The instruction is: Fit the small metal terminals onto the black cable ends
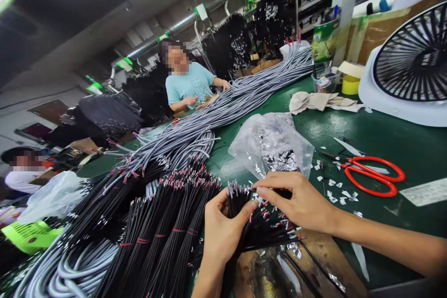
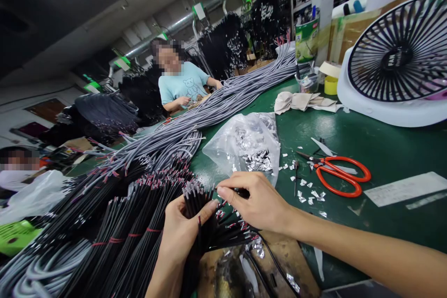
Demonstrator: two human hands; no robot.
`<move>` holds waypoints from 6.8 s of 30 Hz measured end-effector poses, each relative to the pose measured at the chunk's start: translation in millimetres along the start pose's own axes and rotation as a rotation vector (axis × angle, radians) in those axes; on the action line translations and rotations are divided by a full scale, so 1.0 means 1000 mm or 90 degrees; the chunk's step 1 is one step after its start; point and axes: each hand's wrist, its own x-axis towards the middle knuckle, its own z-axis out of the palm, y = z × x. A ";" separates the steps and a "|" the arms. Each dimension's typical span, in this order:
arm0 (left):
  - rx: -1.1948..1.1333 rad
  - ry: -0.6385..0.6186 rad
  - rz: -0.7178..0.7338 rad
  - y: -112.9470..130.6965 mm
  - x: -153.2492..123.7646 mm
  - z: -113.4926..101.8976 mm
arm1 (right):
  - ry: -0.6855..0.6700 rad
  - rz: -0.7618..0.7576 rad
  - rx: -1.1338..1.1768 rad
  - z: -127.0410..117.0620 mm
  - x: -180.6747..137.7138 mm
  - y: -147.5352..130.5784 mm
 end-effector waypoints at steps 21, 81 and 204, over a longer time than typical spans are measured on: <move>0.014 -0.064 -0.047 0.001 -0.004 0.000 | 0.065 0.100 0.164 0.001 0.000 -0.006; -0.006 0.092 0.061 0.003 -0.007 0.002 | -0.034 0.020 0.048 0.003 0.001 0.001; -0.094 -0.129 -0.093 -0.012 -0.001 -0.004 | 0.040 0.049 0.084 0.004 -0.003 -0.007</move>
